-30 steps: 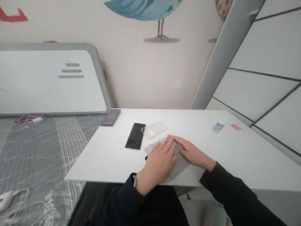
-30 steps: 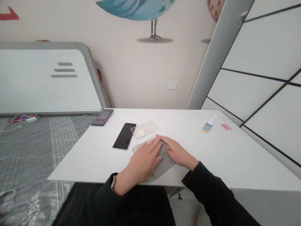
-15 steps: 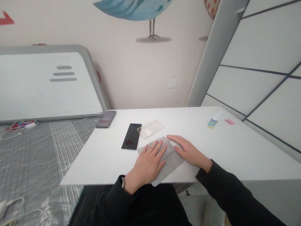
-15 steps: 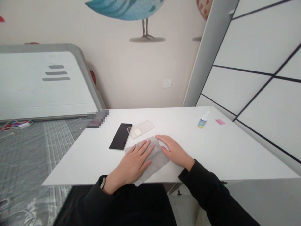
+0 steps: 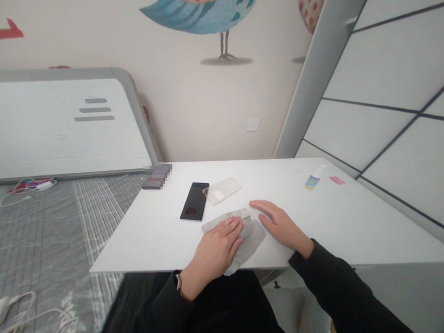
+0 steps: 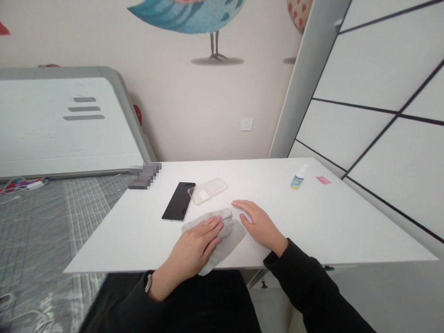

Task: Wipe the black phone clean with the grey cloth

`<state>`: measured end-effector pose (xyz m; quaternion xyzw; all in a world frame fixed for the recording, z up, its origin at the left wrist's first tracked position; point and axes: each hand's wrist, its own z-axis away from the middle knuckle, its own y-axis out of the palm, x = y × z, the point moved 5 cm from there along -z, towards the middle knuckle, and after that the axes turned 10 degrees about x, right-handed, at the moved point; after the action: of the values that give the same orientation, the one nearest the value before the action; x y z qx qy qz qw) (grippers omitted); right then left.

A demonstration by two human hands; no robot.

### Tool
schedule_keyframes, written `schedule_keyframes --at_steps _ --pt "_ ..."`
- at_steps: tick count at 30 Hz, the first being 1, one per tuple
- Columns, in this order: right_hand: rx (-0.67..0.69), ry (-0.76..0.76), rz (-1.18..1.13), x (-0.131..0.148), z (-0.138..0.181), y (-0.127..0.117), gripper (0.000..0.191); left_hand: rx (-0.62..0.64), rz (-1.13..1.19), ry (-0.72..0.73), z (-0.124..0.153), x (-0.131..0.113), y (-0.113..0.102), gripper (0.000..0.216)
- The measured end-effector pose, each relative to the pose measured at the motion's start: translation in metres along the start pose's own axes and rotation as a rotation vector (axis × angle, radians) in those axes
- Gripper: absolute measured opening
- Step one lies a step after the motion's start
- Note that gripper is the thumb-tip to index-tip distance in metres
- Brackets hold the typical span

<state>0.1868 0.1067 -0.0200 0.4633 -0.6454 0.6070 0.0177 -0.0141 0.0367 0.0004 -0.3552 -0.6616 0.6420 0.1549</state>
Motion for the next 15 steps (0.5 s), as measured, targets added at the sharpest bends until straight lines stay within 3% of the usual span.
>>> schedule_keyframes --at_steps 3,9,15 --pt "0.017 -0.009 0.017 -0.002 0.000 0.002 0.044 0.034 -0.038 0.004 0.001 -0.004 -0.002 0.044" --pt "0.095 -0.056 0.050 0.004 0.001 0.004 0.049 0.103 -0.124 -0.134 0.004 -0.003 -0.004 0.054" --pt "0.144 -0.078 0.061 0.009 0.002 0.003 0.044 0.141 -0.094 -0.032 0.009 -0.001 -0.002 0.053"
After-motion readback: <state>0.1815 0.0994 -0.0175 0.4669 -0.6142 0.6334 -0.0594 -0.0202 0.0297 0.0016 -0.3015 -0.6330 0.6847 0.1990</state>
